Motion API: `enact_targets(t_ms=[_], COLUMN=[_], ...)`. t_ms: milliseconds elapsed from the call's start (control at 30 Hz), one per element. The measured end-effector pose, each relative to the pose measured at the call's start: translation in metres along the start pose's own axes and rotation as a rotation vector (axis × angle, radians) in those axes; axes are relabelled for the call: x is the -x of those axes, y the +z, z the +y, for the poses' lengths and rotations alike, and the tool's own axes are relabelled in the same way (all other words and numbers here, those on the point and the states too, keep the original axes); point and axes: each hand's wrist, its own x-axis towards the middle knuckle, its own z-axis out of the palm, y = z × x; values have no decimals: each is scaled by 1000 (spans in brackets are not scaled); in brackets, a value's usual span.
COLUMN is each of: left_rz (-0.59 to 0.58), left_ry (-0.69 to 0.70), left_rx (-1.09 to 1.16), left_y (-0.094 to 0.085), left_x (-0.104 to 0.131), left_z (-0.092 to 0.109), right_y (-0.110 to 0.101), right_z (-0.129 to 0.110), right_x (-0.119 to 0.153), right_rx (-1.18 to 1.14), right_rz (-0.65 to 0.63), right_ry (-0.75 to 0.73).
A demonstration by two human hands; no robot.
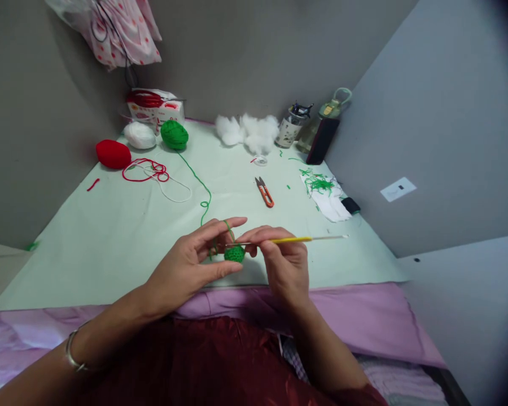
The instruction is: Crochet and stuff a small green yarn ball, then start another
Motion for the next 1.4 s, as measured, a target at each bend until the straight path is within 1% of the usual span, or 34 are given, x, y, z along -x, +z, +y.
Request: enact_targets(t_ms=[67,167,367,467,567,667,800,867,967,1100,1167,1200,1233,1300,1333,1400], left_rz=[16,12,-32,-55,-65,-47,-18,10,85,181,185,173,149,81,47,-3], left_ry=[35,51,33,54,71,94,91,56,-13,-7,-3,-21,-52,-136,-174,-207], left_rx=[-48,-105,-145,-179,-227,-277,-295,-249,-114,51,141,209,290,460,526,585], left_y=[-1,-1,-4,-6,-9,-11,-10,-8,-4,3,7,8,9,9,8,4], left_x=[0,-1,-3,-4,-5,-5,-7,-7,-6,-1,2,3,4,4,3,1], left_z=[1,3,7,6,3,1,3,4,3,-4,-7,-9,-9,-10,-10,-10], right_y=[-1,-3,-10,-14,-15,-15,-13,-11,-7,-2,-1,0,0,2,2,3], right_z=[1,1,1,-1,-7,-13,-12,-9,-5,0,2,3,4,7,8,10], right_x=[-2,-4,-11,-12,-10,-7,-3,-2,0,8,12,14,16,17,17,14], right_rx=[-96,-130,-181,-144,6,207,363,445,603,950,1083,1111,1114,1040,959,734], right_rz=[8,-2,-116,-157,-178,-216,-244,-251,-211,-137,-92,-72,-64,-52,-38,-3], right_ry=[72,134,146,135,57,-82,-268,-368,-537,-731,-804,-828,-841,-814,-775,-638])
